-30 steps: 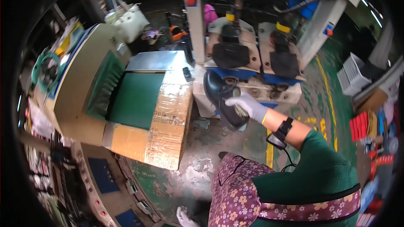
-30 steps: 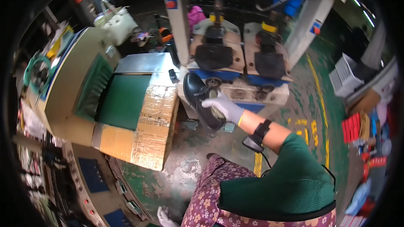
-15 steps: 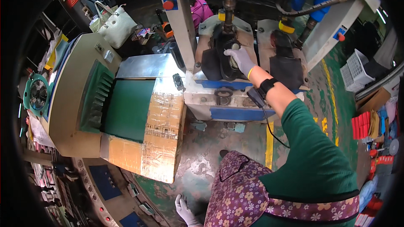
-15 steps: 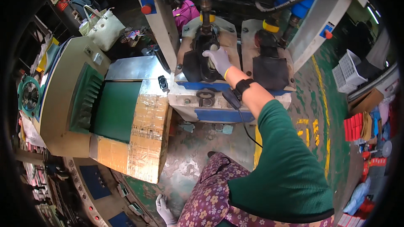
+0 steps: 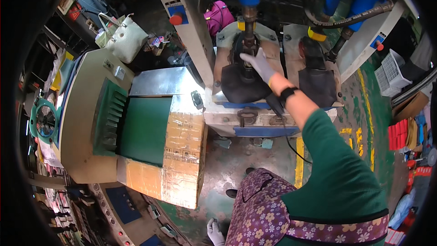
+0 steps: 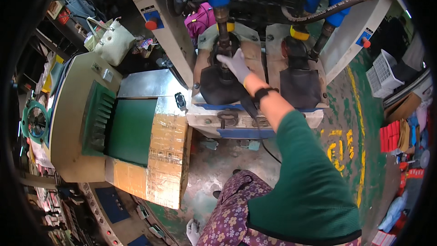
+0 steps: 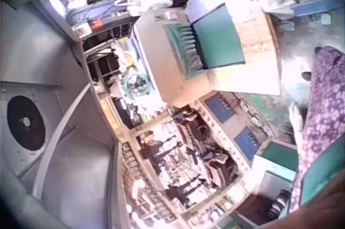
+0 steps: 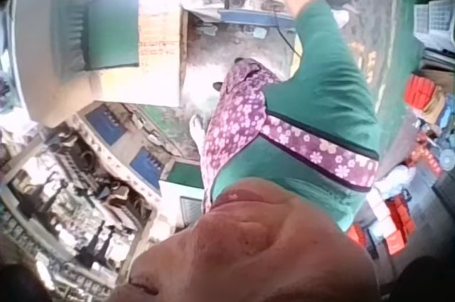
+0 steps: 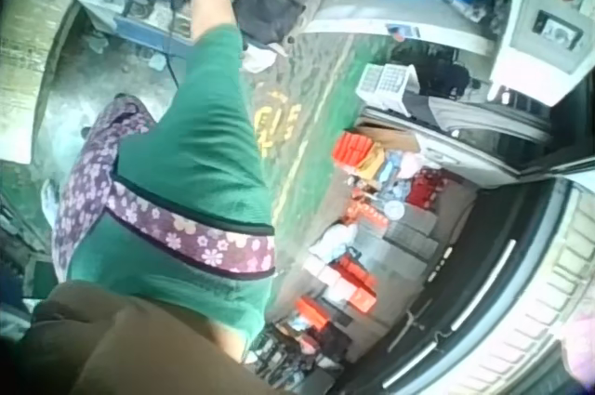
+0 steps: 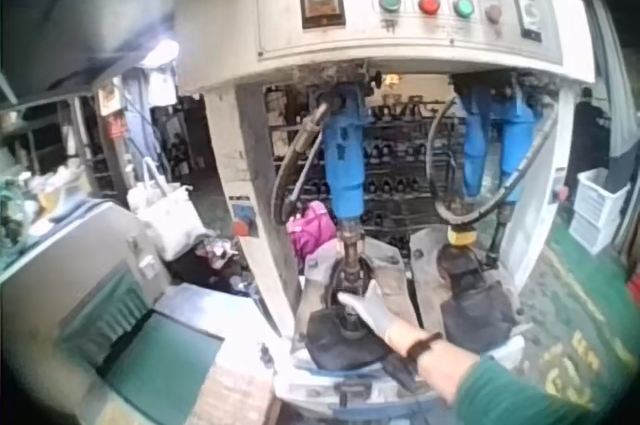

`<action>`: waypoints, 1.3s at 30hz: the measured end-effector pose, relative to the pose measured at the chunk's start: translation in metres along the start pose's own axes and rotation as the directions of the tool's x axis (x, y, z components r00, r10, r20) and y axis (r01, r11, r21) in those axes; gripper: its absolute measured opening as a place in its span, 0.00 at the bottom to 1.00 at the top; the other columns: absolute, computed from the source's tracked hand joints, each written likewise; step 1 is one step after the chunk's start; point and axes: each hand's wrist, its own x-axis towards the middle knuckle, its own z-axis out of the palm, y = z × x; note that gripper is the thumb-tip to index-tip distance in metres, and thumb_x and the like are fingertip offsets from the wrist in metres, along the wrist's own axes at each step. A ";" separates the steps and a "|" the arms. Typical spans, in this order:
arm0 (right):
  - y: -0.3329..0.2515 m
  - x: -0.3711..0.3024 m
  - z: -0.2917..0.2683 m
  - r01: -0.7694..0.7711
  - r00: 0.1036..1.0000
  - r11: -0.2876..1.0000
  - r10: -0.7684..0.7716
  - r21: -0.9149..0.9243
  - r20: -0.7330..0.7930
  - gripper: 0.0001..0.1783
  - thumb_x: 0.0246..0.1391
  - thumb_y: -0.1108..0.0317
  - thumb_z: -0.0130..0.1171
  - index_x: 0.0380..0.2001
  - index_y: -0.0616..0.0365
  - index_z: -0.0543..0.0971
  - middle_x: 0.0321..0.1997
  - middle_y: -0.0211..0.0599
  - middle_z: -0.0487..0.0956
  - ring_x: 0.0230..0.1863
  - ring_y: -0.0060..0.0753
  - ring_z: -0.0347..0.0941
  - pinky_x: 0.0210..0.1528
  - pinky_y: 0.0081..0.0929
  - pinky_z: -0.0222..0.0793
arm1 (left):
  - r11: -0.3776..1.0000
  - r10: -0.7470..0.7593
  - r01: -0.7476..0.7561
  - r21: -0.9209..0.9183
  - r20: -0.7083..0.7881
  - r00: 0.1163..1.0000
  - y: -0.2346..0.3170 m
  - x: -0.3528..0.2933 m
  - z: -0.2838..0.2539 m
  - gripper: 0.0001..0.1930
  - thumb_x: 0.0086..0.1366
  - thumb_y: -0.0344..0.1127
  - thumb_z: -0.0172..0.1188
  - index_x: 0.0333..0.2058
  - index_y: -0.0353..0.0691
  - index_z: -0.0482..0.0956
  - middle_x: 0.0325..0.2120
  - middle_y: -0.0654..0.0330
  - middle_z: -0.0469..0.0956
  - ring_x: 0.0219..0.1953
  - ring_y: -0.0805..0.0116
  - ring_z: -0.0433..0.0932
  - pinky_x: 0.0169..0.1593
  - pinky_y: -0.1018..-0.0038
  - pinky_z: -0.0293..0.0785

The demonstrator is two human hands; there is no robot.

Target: The recorder is using a hydraulic press machine to press the soles and uppers of shoes together in a factory setting.

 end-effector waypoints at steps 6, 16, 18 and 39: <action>0.042 -0.049 -0.007 0.392 0.917 0.886 -0.398 -0.246 0.027 0.67 0.41 0.51 0.73 0.72 0.66 0.40 0.76 0.62 0.43 0.78 0.54 0.36 0.76 0.35 0.39 | 0.990 0.024 -0.040 0.137 0.112 0.993 -0.002 0.029 0.009 0.19 0.73 0.40 0.50 0.53 0.31 0.73 0.47 0.49 0.77 0.50 0.61 0.76 0.54 0.68 0.71; 0.046 -0.036 0.005 0.451 0.882 0.858 -0.471 -0.247 -0.026 0.64 0.39 0.59 0.74 0.72 0.61 0.44 0.75 0.57 0.49 0.76 0.52 0.43 0.74 0.35 0.46 | 0.996 0.077 -0.080 0.036 0.078 0.994 -0.014 0.072 -0.003 0.12 0.69 0.29 0.53 0.48 0.31 0.76 0.39 0.59 0.79 0.40 0.71 0.76 0.47 0.75 0.72; 0.044 -0.034 0.006 0.455 0.882 0.862 -0.471 -0.222 -0.020 0.64 0.39 0.59 0.73 0.72 0.60 0.44 0.75 0.57 0.49 0.76 0.51 0.44 0.74 0.34 0.47 | 0.994 0.060 -0.070 0.084 0.118 0.991 -0.015 0.077 -0.003 0.11 0.69 0.29 0.53 0.47 0.32 0.77 0.39 0.60 0.79 0.41 0.72 0.76 0.48 0.76 0.72; 0.212 -0.388 -0.044 0.342 0.841 0.762 0.014 -0.550 0.541 0.12 0.60 0.58 0.53 0.36 0.52 0.79 0.38 0.45 0.81 0.43 0.54 0.77 0.45 0.46 0.73 | 0.938 -0.258 0.277 -0.210 0.116 0.959 -0.135 0.110 -0.097 0.20 0.68 0.44 0.57 0.53 0.40 0.75 0.43 0.61 0.80 0.42 0.69 0.79 0.48 0.69 0.71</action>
